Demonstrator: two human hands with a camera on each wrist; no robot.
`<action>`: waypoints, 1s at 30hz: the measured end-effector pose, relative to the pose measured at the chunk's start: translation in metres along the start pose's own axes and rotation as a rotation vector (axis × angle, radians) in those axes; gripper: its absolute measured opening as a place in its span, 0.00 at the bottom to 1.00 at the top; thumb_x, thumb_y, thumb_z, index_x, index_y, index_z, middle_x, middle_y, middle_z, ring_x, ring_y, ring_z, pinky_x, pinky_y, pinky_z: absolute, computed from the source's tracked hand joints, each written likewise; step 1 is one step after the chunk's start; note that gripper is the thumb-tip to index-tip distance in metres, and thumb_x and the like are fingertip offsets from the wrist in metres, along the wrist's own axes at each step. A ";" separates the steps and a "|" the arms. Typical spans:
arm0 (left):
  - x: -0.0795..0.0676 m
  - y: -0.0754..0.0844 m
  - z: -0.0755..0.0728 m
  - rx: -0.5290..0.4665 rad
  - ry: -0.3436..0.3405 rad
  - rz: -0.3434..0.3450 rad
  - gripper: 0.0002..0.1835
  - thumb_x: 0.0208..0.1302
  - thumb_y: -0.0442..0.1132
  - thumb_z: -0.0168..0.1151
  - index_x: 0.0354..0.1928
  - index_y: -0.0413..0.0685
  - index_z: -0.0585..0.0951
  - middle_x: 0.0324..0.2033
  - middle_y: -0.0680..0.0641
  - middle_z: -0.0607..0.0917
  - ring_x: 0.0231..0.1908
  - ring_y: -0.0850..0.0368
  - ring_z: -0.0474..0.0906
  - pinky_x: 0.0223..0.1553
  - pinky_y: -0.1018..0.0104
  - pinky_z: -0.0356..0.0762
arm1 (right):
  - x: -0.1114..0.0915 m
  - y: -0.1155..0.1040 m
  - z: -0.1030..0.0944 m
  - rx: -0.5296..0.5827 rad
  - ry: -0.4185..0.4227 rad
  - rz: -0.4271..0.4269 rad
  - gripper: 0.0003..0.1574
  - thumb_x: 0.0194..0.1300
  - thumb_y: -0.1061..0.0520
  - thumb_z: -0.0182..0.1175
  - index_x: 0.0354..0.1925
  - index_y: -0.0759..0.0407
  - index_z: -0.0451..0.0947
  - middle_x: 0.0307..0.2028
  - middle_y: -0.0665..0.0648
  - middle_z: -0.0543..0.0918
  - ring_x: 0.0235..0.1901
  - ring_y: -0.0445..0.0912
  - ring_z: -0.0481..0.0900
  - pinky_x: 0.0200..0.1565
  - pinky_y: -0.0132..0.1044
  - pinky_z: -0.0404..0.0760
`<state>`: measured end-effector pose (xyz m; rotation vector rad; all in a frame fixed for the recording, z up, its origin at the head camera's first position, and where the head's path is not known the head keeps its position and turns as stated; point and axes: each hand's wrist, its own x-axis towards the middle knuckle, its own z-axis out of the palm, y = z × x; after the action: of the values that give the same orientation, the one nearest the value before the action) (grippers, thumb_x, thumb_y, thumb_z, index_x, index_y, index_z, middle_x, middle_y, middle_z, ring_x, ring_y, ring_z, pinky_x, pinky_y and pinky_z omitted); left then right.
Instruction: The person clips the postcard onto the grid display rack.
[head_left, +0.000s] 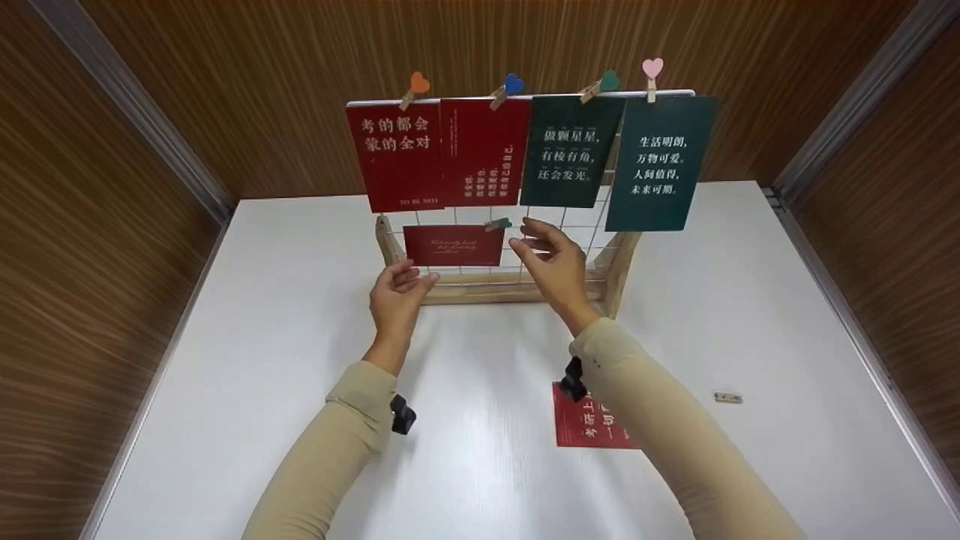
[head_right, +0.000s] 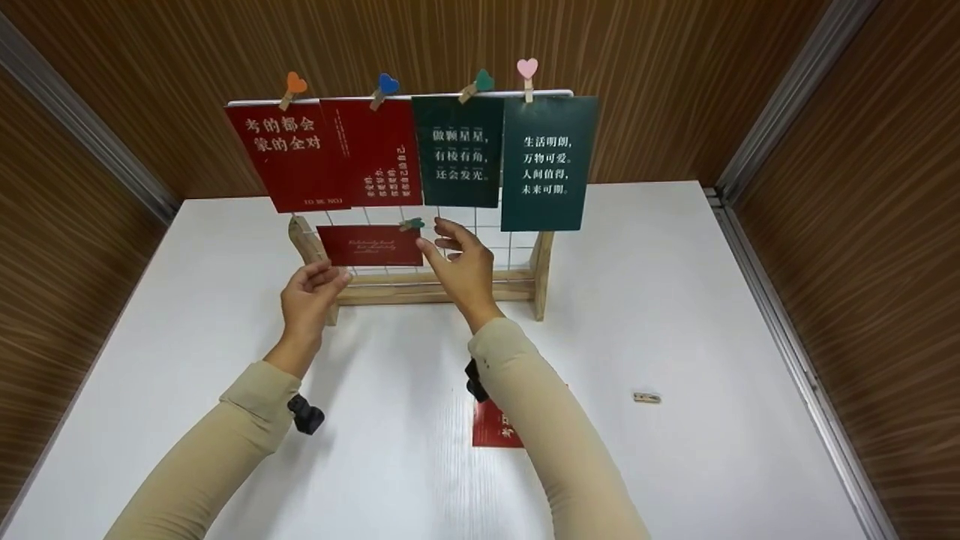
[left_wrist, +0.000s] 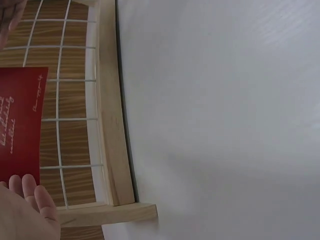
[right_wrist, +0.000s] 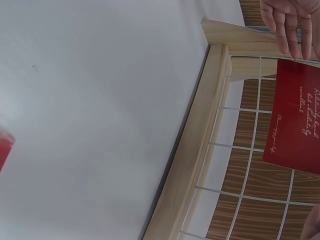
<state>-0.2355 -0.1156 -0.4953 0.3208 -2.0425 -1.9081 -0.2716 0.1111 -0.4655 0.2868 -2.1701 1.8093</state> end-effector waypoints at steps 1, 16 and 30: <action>-0.002 -0.001 0.002 0.003 -0.008 -0.003 0.26 0.51 0.36 0.74 0.52 0.37 0.77 0.45 0.40 0.80 0.44 0.50 0.76 0.47 0.64 0.75 | -0.001 0.001 -0.002 -0.006 -0.009 0.003 0.28 0.60 0.53 0.67 0.57 0.63 0.76 0.50 0.60 0.81 0.44 0.47 0.81 0.46 0.41 0.78; -0.037 -0.022 0.025 0.082 -0.142 -0.036 0.30 0.50 0.37 0.75 0.56 0.37 0.75 0.50 0.39 0.79 0.49 0.47 0.74 0.51 0.58 0.73 | -0.016 -0.001 -0.030 -0.088 -0.125 0.059 0.35 0.60 0.48 0.67 0.63 0.57 0.71 0.56 0.57 0.77 0.50 0.49 0.78 0.51 0.43 0.76; -0.072 -0.038 0.055 0.121 -0.274 -0.051 0.32 0.50 0.40 0.75 0.57 0.37 0.75 0.50 0.38 0.79 0.49 0.47 0.75 0.49 0.58 0.75 | -0.035 0.002 -0.060 -0.074 -0.199 0.044 0.33 0.61 0.59 0.65 0.62 0.65 0.69 0.56 0.65 0.75 0.52 0.59 0.76 0.52 0.47 0.75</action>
<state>-0.1919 -0.0409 -0.5423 0.1465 -2.3527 -1.9537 -0.2338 0.1690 -0.4703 0.4222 -2.3897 1.7866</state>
